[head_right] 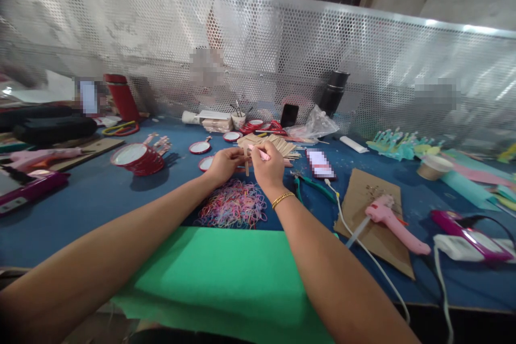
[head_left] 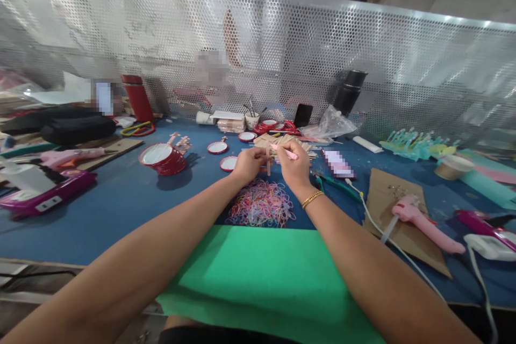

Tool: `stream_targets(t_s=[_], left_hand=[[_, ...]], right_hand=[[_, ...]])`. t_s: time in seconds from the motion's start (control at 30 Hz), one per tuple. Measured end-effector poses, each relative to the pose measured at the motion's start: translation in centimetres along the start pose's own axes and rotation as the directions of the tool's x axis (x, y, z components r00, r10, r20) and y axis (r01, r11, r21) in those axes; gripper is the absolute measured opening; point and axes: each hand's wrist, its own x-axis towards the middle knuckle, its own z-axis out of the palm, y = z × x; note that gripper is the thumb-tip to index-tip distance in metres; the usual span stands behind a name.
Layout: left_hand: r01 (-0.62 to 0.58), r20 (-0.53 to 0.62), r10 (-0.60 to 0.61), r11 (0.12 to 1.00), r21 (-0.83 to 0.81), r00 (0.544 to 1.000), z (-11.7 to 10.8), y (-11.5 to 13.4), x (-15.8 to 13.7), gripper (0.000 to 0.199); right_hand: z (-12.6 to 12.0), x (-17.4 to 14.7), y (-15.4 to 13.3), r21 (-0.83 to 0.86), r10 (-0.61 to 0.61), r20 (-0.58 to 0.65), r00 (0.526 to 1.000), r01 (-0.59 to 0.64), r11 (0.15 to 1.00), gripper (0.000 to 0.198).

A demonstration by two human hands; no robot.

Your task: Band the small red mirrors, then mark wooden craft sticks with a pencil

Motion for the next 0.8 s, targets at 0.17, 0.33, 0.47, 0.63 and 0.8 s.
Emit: stream_targets(t_s=[0.17, 0.33, 0.47, 0.63, 0.8], left_hand=[[0.008, 0.003, -0.007, 1.000, -0.026, 1.000, 0.13, 0.16, -0.10, 0.028], [0.008, -0.006, -0.008, 1.000, -0.024, 1.000, 0.16, 0.13, -0.09, 0.029], [0.018, -0.010, -0.018, 1.000, -0.008, 1.000, 0.12, 0.24, -0.17, 0.027], [0.006, -0.004, -0.006, 0.999, -0.037, 1.000, 0.14, 0.14, -0.13, 0.028], [0.022, -0.008, -0.022, 1.000, -0.010, 1.000, 0.11, 0.03, -0.03, 0.029]], right_hand=[[0.03, 0.01, -0.31, 0.030, -0.012, 0.007, 1.000, 0.012, 0.999, 0.016], [0.00, 0.01, -0.26, 0.021, -0.022, 0.029, 0.999, 0.021, 1.000, 0.016], [-0.20, 0.11, -0.21, -0.007, -0.016, -0.019, 1.000, 0.016, 1.000, 0.015], [-0.02, -0.01, -0.55, 0.040, -0.017, 0.038, 0.999, 0.016, 0.999, 0.016], [-0.05, 0.07, -0.22, 0.020, -0.009, 0.000, 1.000, 0.009, 1.000, 0.015]])
